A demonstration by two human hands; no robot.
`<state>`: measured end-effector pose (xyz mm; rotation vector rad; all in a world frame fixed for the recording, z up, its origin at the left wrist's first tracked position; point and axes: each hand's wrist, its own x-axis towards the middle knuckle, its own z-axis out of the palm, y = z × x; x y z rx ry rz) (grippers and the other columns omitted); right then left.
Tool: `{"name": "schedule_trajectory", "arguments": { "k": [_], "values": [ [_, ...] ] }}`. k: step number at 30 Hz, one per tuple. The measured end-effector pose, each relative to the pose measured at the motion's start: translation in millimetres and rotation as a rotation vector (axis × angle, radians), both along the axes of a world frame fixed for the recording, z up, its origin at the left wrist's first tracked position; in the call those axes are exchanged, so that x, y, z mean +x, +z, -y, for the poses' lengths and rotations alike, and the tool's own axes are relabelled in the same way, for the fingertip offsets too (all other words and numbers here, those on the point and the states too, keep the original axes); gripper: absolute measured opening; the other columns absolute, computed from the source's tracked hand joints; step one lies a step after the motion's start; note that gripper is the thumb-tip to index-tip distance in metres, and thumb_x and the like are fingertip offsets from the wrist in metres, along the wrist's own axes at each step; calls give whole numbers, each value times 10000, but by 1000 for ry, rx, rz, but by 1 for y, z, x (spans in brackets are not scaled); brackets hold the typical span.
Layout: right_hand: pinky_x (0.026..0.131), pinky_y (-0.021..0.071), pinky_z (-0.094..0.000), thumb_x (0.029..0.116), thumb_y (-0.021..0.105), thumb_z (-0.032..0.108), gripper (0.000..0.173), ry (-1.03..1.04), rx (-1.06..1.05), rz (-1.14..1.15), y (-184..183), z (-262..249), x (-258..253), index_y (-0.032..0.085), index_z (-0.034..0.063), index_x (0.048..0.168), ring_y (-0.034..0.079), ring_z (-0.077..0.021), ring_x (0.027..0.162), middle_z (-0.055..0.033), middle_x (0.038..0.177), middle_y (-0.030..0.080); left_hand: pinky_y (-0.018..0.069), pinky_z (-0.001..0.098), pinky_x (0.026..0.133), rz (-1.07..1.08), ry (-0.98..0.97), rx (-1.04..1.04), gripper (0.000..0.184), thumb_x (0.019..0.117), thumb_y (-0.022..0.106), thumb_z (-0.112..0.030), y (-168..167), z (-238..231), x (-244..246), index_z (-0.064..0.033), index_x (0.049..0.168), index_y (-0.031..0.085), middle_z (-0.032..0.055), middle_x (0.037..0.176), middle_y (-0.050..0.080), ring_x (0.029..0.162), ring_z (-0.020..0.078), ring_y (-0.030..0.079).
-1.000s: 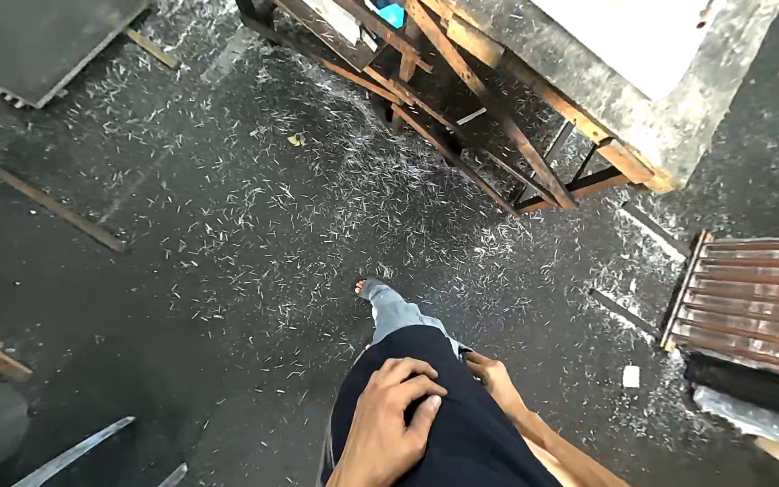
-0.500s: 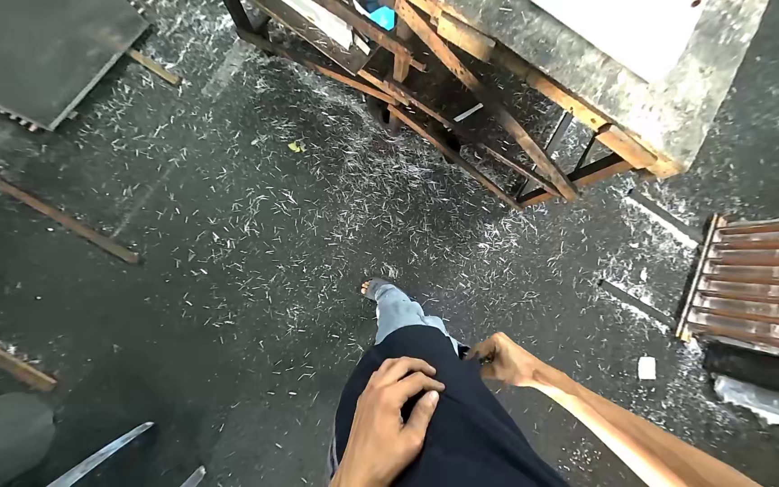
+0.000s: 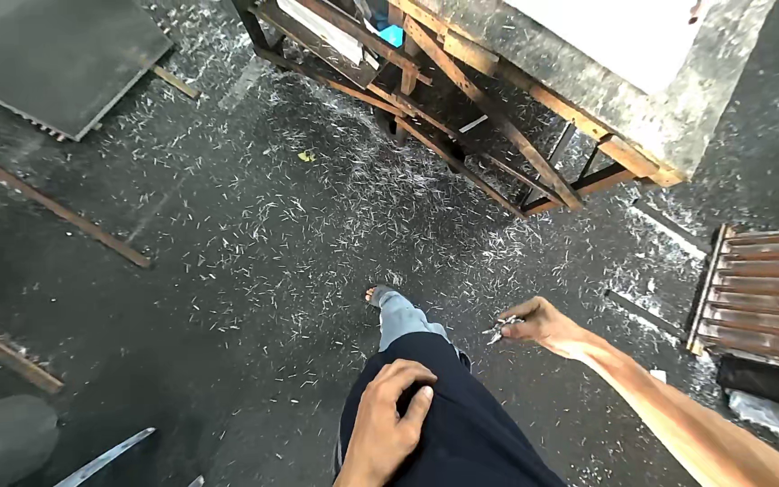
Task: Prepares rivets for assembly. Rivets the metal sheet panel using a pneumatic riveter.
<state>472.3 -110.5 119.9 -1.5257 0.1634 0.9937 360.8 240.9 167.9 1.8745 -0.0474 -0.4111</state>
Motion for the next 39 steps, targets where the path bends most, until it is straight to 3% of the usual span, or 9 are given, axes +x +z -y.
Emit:
{"name": "schedule_trajectory", "arguments": {
  "k": [4, 9, 11, 14, 18, 20, 26, 35, 39],
  "values": [
    [763, 641, -362, 860, 775, 81, 160, 97, 98, 247, 68, -33, 25, 806, 43, 1011, 742, -190, 805, -111, 936, 776, 615, 376, 887, -126, 138, -275, 386, 1061, 475, -307, 10, 10, 7, -48, 1265, 675, 49, 1180, 722, 1060, 174, 705],
    [769, 643, -251, 904, 789, 135, 165, 405, 204, 748, 143, -129, 15, 809, 115, 1066, 737, -85, 925, -13, 1097, 773, 587, 435, 916, -384, 553, -1115, 612, 1102, 251, -445, 43, 24, 16, 7, 1353, 579, 180, 1237, 689, 1089, 272, 696],
    [826, 629, -262, 949, 728, 159, 147, 494, 47, 955, 157, -172, -3, 799, 152, 1077, 722, -65, 976, 4, 1124, 760, 593, 371, 849, -496, 739, -1315, 698, 1091, 138, -472, 58, 18, 21, -32, 1290, 641, 146, 1145, 720, 1011, 220, 711],
    [780, 630, -365, 973, 626, 117, 194, 620, -229, 1213, 155, -228, -32, 761, 121, 1111, 735, -187, 941, -85, 1134, 740, 555, 417, 982, -448, 812, -1563, 735, 1082, 149, -495, 55, 2, 20, 14, 1344, 609, 198, 1214, 697, 1137, 275, 685],
    [757, 621, -384, 951, 556, 92, 283, 865, -428, 1260, 147, -276, -52, 709, 85, 1189, 703, -283, 1031, -146, 1255, 676, 585, 432, 920, -476, 1007, -1656, 699, 1076, 200, -495, 42, -20, 23, 13, 1274, 637, 192, 1132, 719, 1043, 287, 718],
    [858, 612, -397, 956, 538, 77, 329, 967, -425, 1195, 153, -290, -50, 680, 67, 1253, 659, -325, 1178, -181, 1342, 634, 605, 433, 866, -510, 1108, -1679, 610, 1083, 230, -420, 42, -35, 25, 6, 1192, 652, 190, 1057, 724, 975, 297, 732],
    [983, 569, -401, 1065, 486, 166, 334, 1125, -269, 1092, 175, -320, 18, 647, 98, 1349, 579, -321, 1336, -160, 1430, 607, 589, 439, 900, -305, 948, -1820, 523, 1064, 284, -302, 36, -71, 61, -18, 1110, 720, 155, 1016, 742, 992, 294, 727],
    [699, 588, -308, 1007, 617, 137, 162, 949, -20, 1319, 170, -374, 173, 743, 185, 1097, 702, -177, 1045, -32, 1122, 741, 592, 364, 843, -174, 1005, -1726, 475, 1068, 329, -249, 47, -134, 188, -2, 1045, 734, 135, 966, 738, 909, 214, 719],
    [782, 593, -284, 974, 655, 160, 119, 840, 69, 1189, 168, -399, 234, 761, 170, 1026, 703, -140, 1020, -22, 1076, 750, 604, 343, 807, -82, 987, -1758, 377, 1060, 420, -187, 43, -166, 238, 49, 1090, 713, 160, 974, 731, 880, 205, 724]
  ]
}}
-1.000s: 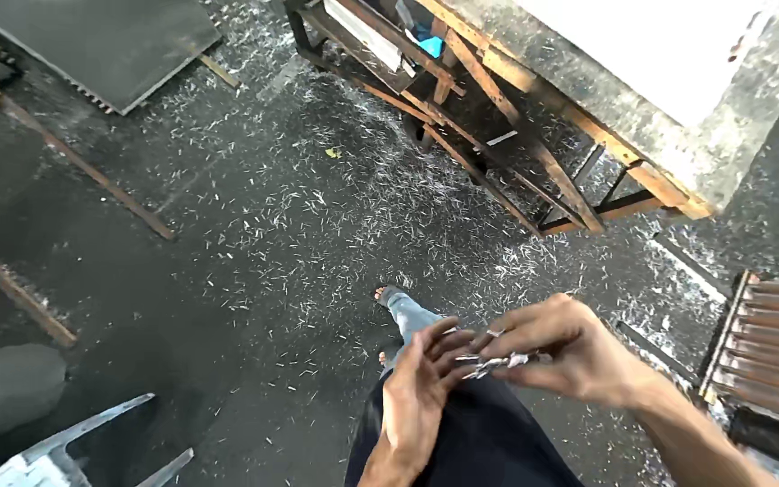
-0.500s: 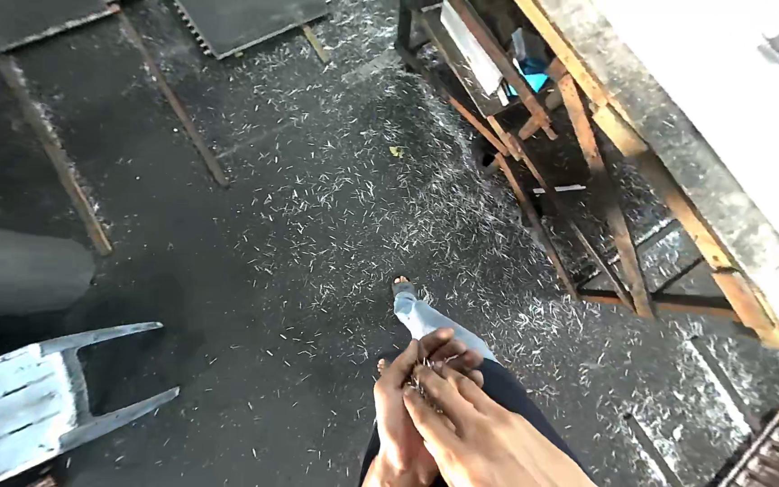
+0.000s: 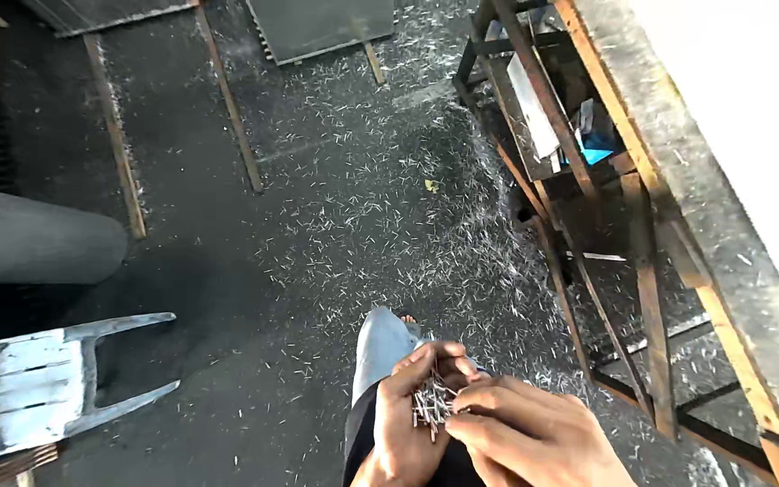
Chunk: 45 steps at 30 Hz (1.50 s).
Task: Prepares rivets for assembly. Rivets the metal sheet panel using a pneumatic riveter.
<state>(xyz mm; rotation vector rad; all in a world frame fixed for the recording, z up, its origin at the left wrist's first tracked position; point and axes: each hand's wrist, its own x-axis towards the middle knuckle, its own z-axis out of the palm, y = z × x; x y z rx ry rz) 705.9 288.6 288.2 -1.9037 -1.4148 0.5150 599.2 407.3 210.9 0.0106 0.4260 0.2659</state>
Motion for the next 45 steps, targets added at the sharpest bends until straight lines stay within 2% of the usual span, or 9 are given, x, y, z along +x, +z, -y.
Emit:
{"name": "schedule_trajectory", "arguments": {
  "k": [10, 15, 19, 23, 29, 35, 39, 43, 45],
  "values": [
    [722, 605, -241, 924, 675, 82, 94, -208, 64, -317, -25, -110, 144, 760, 75, 965, 701, -92, 843, -53, 916, 730, 591, 293, 704, 4, -174, 60, 330, 1023, 476, -157, -32, -116, 148, 30, 1169, 706, 127, 900, 729, 760, 150, 702],
    [686, 680, -348, 909, 730, 2, 343, -430, 67, -554, -6, -181, 230, 622, 40, 1233, 757, -170, 840, -69, 1028, 750, 612, 322, 681, -1, -380, 213, 307, 1024, 477, -99, -28, -214, 249, 31, 1214, 681, 118, 852, 726, 732, 168, 710],
    [668, 684, -362, 870, 773, -26, 253, -600, 140, -658, 6, -222, 296, 652, 36, 1084, 759, -189, 755, -61, 944, 759, 627, 357, 693, -9, -509, 203, 372, 1064, 445, -228, -14, -276, 322, 14, 1138, 718, 123, 837, 731, 745, 205, 730],
    [662, 679, -373, 931, 710, -4, 122, -682, 217, -740, -4, -245, 352, 722, -12, 1052, 752, -200, 759, -99, 958, 755, 605, 313, 595, -60, -603, 192, 442, 1081, 425, -312, -7, -315, 390, -15, 1053, 751, 92, 751, 712, 644, 166, 701],
    [637, 676, -373, 950, 680, -10, 136, -806, 304, -805, -31, -277, 452, 704, -11, 1083, 753, -202, 738, -100, 929, 756, 489, 215, 451, -38, -733, 262, 390, 1076, 485, -320, -24, -344, 503, -24, 1067, 739, 20, 671, 634, 499, 66, 564],
    [597, 659, -360, 960, 692, 70, 135, -856, 362, -811, -57, -285, 604, 715, 2, 1075, 735, -204, 699, -110, 896, 747, 447, 203, 408, 26, -835, 240, 349, 1073, 503, -301, -38, -346, 641, -21, 1094, 711, -6, 622, 562, 447, 56, 509],
    [712, 644, -361, 960, 672, 100, 168, -871, 205, -826, -99, -280, 701, 732, 29, 1100, 727, -194, 791, -82, 933, 746, 438, 197, 408, -15, -915, 120, 334, 1067, 506, -290, -48, -338, 715, -37, 1045, 723, -28, 581, 549, 437, 46, 508],
    [883, 611, -399, 995, 597, 118, 283, -579, -88, -1144, -185, -295, 774, 704, 31, 1242, 717, -175, 914, -79, 1009, 733, 406, 183, 407, -11, -1013, 203, 302, 1044, 539, -276, -44, -332, 774, -70, 925, 724, -52, 571, 528, 435, 23, 474],
    [865, 576, -359, 1000, 589, 137, 242, -293, -177, -1118, -205, -312, 793, 731, 23, 1159, 688, -135, 920, -74, 1037, 731, 374, 175, 404, 11, -1072, 306, 285, 1033, 549, -270, -37, -331, 798, -84, 908, 725, -66, 577, 527, 437, 9, 449]
  ]
}}
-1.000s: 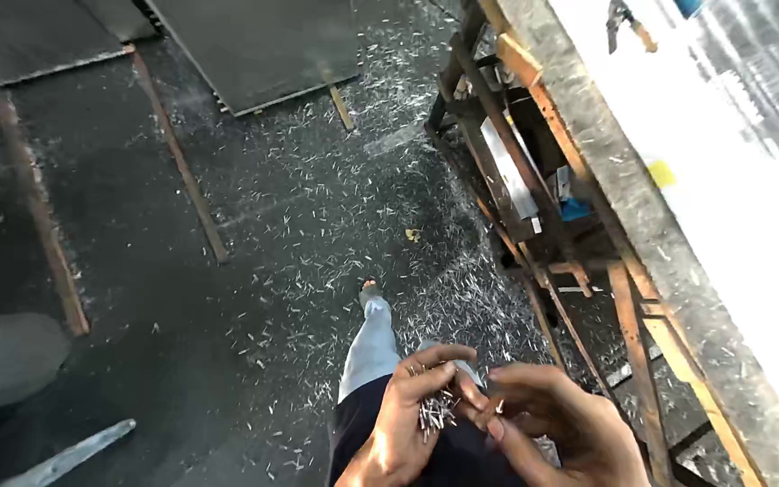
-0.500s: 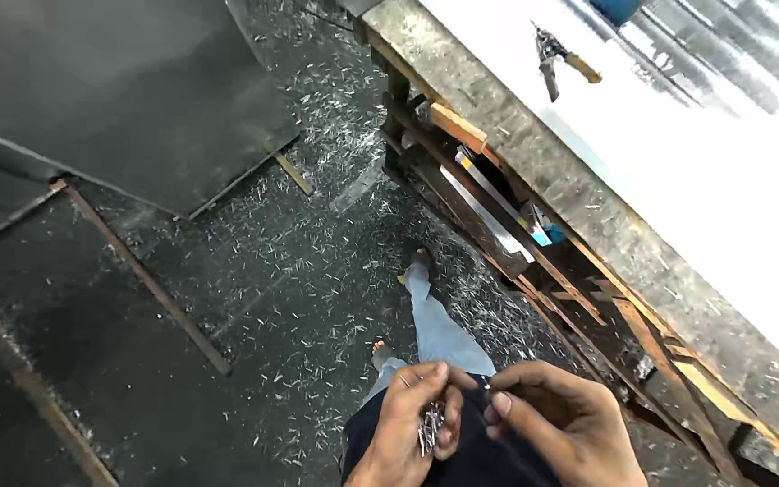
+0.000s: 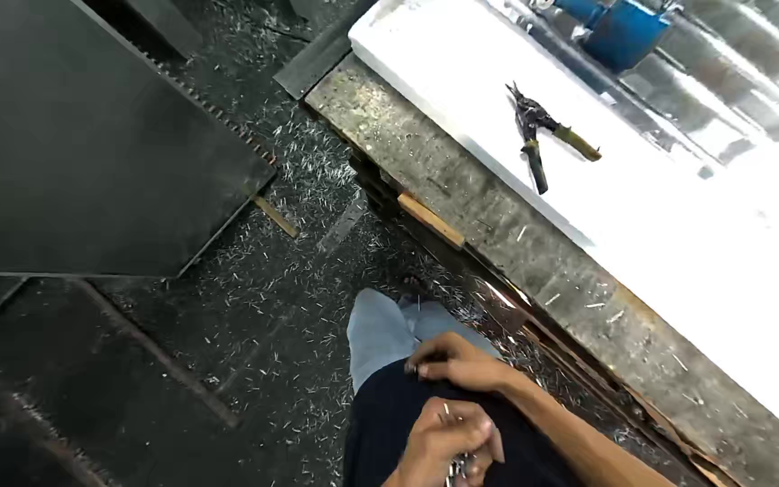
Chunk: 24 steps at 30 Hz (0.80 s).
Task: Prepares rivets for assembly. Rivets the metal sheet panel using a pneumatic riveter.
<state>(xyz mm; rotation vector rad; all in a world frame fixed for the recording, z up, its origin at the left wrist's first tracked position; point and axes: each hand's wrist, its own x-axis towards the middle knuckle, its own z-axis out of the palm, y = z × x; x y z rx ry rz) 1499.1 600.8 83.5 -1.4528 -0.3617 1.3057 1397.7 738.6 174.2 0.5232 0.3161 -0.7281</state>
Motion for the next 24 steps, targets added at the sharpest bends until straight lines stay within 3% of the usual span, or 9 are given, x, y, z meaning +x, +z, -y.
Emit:
{"name": "schedule_trajectory", "arguments": {
  "k": [2, 4, 7, 12, 14, 17, 19, 22, 24],
  "values": [
    [858, 559, -387, 985, 587, 140, 204, 176, 68, 130, 2, -15, 16, 749, 55, 1077, 678, -151, 936, -71, 1030, 723, 359, 177, 404, 51, -33, 49, 280, 1030, 563, -278, 3, -5, 19, -86, 905, 725, -73, 577, 518, 438, 7, 430],
    [829, 544, -390, 988, 572, 151, 199, 186, 65, 196, 8, -21, 31, 740, 73, 1061, 668, -156, 911, -64, 1001, 714, 360, 179, 413, 63, -17, 42, 291, 1031, 585, -301, 4, -12, 35, -81, 911, 731, -73, 576, 517, 444, 8, 433],
    [794, 572, -334, 1006, 565, 172, 220, -67, -30, 172, 9, -15, 55, 731, 68, 1106, 676, -118, 856, -45, 983, 722, 388, 177, 428, 105, 70, -34, 366, 1040, 577, -388, 1, -19, 59, -67, 936, 718, -54, 598, 536, 463, 17, 466],
    [719, 588, -320, 983, 613, 177, 198, -410, -161, 264, 32, 11, 81, 739, 92, 1111, 685, -129, 800, -27, 948, 732, 397, 177, 457, 192, 98, -46, 728, 1023, 348, -685, 7, -31, 83, -59, 979, 716, -21, 645, 583, 497, 24, 492],
    [699, 593, -304, 981, 624, 192, 197, -437, -198, 307, 57, 18, 83, 744, 106, 1112, 691, -123, 790, -11, 932, 737, 402, 183, 451, 159, 106, -36, 697, 1047, 334, -643, 7, -37, 90, -72, 931, 716, -17, 639, 586, 490, 29, 495],
    [664, 602, -280, 958, 667, 202, 191, -474, -187, 411, 103, 11, 77, 747, 112, 1106, 698, -108, 771, 5, 907, 743, 420, 192, 428, 61, 162, -41, 492, 1076, 412, -419, 5, -50, 93, -79, 874, 703, -20, 610, 571, 465, 39, 508],
    [670, 618, -288, 954, 686, 179, 196, -473, -122, 453, 131, -6, 73, 732, 84, 1119, 706, -109, 776, -9, 927, 746, 444, 199, 425, 16, 212, -43, 511, 1087, 360, -389, 4, -64, 89, -65, 898, 708, 8, 615, 601, 465, 57, 539],
    [722, 625, -312, 958, 688, 117, 192, -317, -92, 483, 170, -47, 67, 722, 38, 1129, 707, -109, 807, -44, 968, 744, 518, 237, 454, 6, 302, -20, 524, 1098, 322, -360, 3, -87, 78, -52, 987, 731, 66, 682, 688, 511, 106, 630],
    [766, 611, -337, 961, 695, 151, 177, -158, -146, 607, 183, -81, 57, 749, 68, 1108, 705, -121, 844, -42, 951, 748, 540, 252, 465, -7, 378, 44, 481, 1086, 369, -342, 5, -104, 70, -65, 985, 749, 53, 724, 700, 533, 100, 638]
  ]
}}
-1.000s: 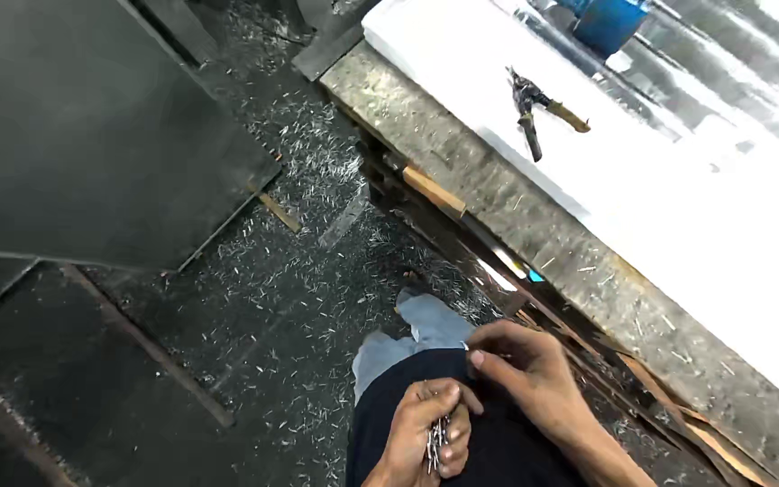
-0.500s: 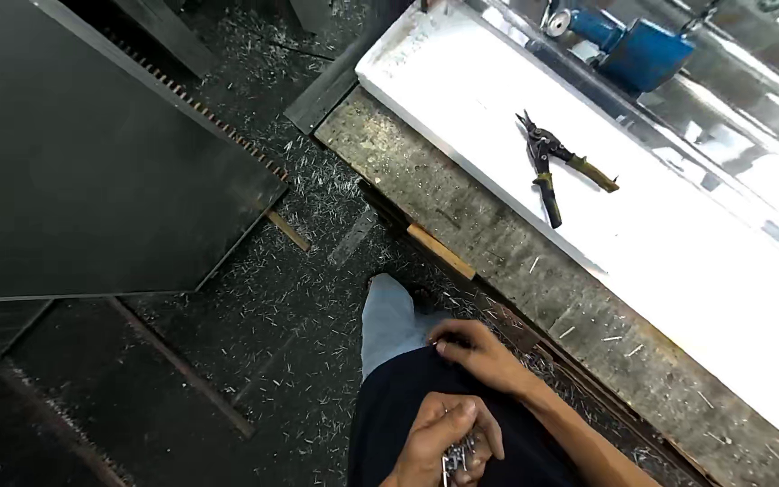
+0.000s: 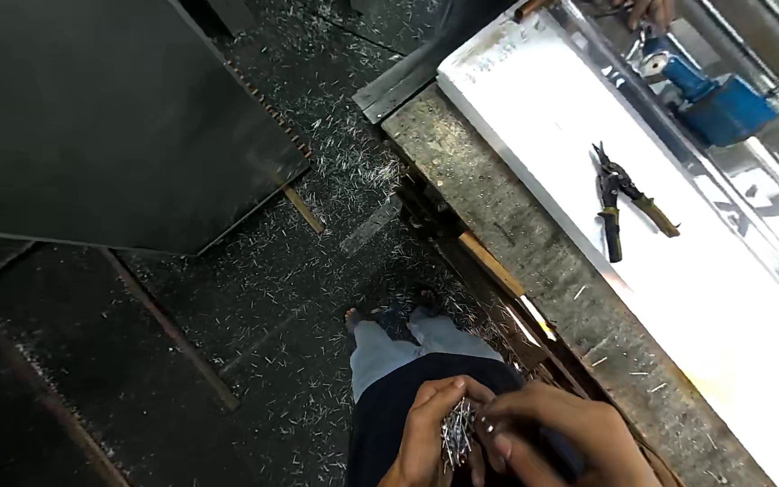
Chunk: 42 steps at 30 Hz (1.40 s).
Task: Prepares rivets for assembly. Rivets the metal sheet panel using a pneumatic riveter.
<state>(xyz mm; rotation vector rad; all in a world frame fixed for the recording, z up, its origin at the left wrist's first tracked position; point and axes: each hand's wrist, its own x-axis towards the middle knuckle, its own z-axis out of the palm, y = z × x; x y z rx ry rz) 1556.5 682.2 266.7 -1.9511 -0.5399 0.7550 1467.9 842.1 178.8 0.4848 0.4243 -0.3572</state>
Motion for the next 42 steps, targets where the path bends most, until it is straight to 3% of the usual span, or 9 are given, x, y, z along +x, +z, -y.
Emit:
{"name": "schedule_trajectory", "arguments": {
  "k": [5, 10, 13, 17, 23, 29, 34, 37, 42],
  "values": [
    [648, 516, -357, 973, 658, 249, 125, 237, -257, 315, -3, -83, -46, 759, 185, 1012, 648, -194, 813, -3, 849, 720, 558, 234, 649, -68, 180, 53, 560, 1083, 352, -386, 3, -54, -36, -50, 919, 769, 30, 761, 710, 689, 60, 662],
    [749, 575, -364, 987, 655, 201, 198, 275, -249, 196, -3, -133, -68, 768, 129, 1133, 687, -204, 888, -70, 936, 732, 538, 236, 513, -146, 168, 20, 573, 1083, 337, -400, -6, -103, -76, -60, 899, 760, 34, 730, 705, 576, 71, 634],
    [790, 570, -352, 992, 653, 202, 186, 272, -305, 198, -4, -149, -85, 773, 119, 1108, 682, -198, 922, -68, 956, 734, 511, 242, 471, -144, 66, -43, 484, 1068, 378, -346, -12, -117, -92, -90, 874, 740, 3, 693, 672, 538, 66, 605],
    [814, 550, -368, 995, 648, 203, 166, 254, -330, 200, -4, -157, -103, 777, 123, 1063, 665, -208, 942, -70, 954, 732, 515, 242, 525, -113, -61, -56, 415, 1062, 390, -261, -15, -129, -96, -98, 868, 719, -18, 712, 661, 592, 59, 607],
    [811, 599, -331, 980, 663, 184, 163, 96, -313, 163, -2, -159, -112, 767, 93, 1067, 696, -141, 922, -76, 992, 731, 531, 270, 475, -22, -138, -175, 423, 1081, 354, -251, -21, -149, -99, -38, 943, 692, 42, 671, 661, 531, 118, 624],
    [935, 502, -367, 991, 641, 203, 145, 194, -340, 302, -15, -174, -132, 768, 158, 1042, 629, -188, 1045, -15, 980, 725, 507, 254, 513, 23, -165, -46, 334, 1065, 370, -209, -24, -158, -95, -66, 951, 651, 8, 759, 621, 602, 94, 590],
    [1063, 436, -442, 1027, 583, 247, 169, 229, -317, 404, -21, -174, -138, 747, 217, 1062, 630, -182, 1088, 33, 1001, 726, 513, 260, 473, -11, -169, -41, 531, 1080, 263, -378, -19, -165, -94, -78, 900, 662, 17, 712, 634, 568, 100, 607],
    [1042, 456, -417, 1028, 582, 244, 162, 176, -267, 427, -26, -170, -140, 739, 209, 1048, 637, -163, 1065, 48, 990, 729, 512, 271, 454, -11, -228, -57, 703, 1056, 145, -526, -19, -166, -90, -67, 922, 661, 42, 712, 656, 560, 122, 623],
    [1007, 516, -367, 1010, 637, 191, 128, -11, -117, 284, -23, -153, -139, 757, 166, 1048, 662, -145, 1059, 33, 996, 748, 506, 262, 445, -64, -316, -22, 496, 1066, 317, -296, -17, -159, -77, -62, 842, 692, 31, 658, 644, 510, 107, 600]
  ]
}}
